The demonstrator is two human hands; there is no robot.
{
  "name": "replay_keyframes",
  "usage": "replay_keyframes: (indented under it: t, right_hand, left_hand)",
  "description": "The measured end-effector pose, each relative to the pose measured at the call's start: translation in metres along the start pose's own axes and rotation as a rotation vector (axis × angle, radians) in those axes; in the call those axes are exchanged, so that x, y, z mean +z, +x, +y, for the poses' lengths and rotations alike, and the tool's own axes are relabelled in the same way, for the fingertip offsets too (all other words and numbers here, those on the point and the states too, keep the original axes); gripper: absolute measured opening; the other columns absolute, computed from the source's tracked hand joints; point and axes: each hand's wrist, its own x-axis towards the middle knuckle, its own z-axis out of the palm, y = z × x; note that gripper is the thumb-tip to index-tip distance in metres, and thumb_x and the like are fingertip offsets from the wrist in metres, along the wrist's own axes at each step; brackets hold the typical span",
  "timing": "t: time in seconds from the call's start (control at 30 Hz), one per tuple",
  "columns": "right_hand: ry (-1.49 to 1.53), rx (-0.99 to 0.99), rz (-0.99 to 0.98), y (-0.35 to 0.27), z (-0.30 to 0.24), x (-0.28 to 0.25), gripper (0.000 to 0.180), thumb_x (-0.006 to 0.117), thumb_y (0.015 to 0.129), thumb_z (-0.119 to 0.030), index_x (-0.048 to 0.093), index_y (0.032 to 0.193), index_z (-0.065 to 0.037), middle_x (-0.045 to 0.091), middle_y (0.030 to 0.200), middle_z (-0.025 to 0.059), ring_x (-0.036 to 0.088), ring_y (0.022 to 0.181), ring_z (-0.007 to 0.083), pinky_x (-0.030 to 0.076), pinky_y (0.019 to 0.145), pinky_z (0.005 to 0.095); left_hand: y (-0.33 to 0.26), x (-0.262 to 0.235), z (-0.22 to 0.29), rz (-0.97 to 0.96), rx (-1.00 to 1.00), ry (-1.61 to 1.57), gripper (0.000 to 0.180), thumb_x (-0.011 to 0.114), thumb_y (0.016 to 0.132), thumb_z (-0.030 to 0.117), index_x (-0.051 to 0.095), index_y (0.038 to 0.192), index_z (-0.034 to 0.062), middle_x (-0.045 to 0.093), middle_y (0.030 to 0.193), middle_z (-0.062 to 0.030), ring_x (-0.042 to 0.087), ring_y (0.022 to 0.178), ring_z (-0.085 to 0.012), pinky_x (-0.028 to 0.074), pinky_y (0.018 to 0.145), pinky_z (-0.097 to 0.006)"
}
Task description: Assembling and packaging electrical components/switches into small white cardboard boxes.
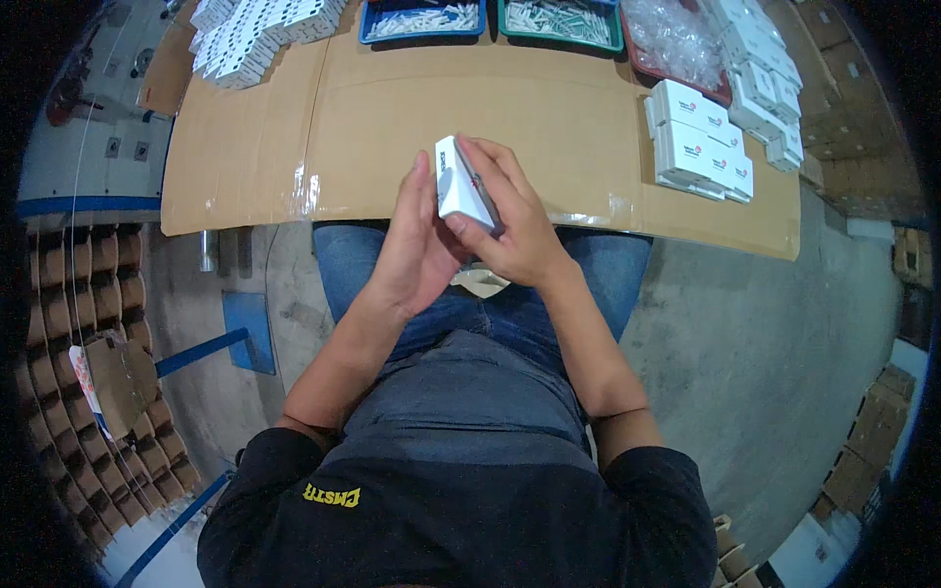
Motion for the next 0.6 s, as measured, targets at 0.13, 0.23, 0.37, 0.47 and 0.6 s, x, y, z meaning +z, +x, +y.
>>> replay_keyframes:
  t: [0.13,0.23,0.37,0.47,0.6]
  right_hand:
    - [-0.082,-0.118,0.016,0.001,0.002,0.005,0.072,0.062,0.098,-0.043,0.046,0.151,0.004,0.047,0.145,0.026,0.052,0.132,0.0406,0.042,0.111,0.0438]
    - [-0.159,-0.169,0.039,-0.001,0.008,0.007,0.076,0.059,0.1,-0.05,0.045,0.15,0.005,0.048,0.145,0.028,0.051,0.131,0.0427,0.042,0.111,0.0453]
    - [-0.248,-0.229,0.056,-0.004,0.014,0.011,0.078,0.056,0.101,-0.053,0.046,0.148,0.009,0.05,0.144,0.0305,0.053,0.129,0.0455,0.043,0.11,0.0472]
    - [-0.242,-0.263,0.071,-0.004,0.015,0.012,0.075,0.053,0.103,-0.051,0.047,0.147,0.01,0.051,0.144,0.0316,0.054,0.127,0.0468,0.044,0.109,0.0481]
    - [-0.235,-0.278,0.074,-0.004,0.018,0.012,0.076,0.052,0.104,-0.051,0.047,0.146,0.012,0.051,0.143,0.0327,0.055,0.126,0.0479,0.044,0.109,0.049]
  left_hand:
    - [-0.005,0.019,-0.008,0.095,-0.022,0.014,0.057,0.04,0.11,0.055,0.045,0.147,0.0124,0.059,0.13,-0.0049,0.059,0.121,-0.0174,0.048,0.104,-0.036]
    - [-0.001,0.014,-0.012,0.081,0.009,-0.004,0.057,0.041,0.11,0.054,0.045,0.147,0.0106,0.059,0.131,-0.005,0.058,0.122,-0.0173,0.048,0.104,-0.035]
    - [0.002,0.008,-0.019,0.103,0.079,0.02,0.058,0.04,0.11,0.053,0.045,0.147,0.0091,0.059,0.13,-0.0049,0.058,0.121,-0.0165,0.047,0.104,-0.035]
    - [0.002,0.008,-0.021,0.099,0.116,0.033,0.057,0.04,0.11,0.053,0.046,0.146,0.0079,0.06,0.13,-0.005,0.059,0.12,-0.0159,0.046,0.104,-0.034]
    - [0.002,0.01,-0.023,0.108,0.147,0.051,0.057,0.04,0.111,0.052,0.046,0.146,0.0063,0.06,0.13,-0.0058,0.059,0.12,-0.0155,0.047,0.104,-0.034]
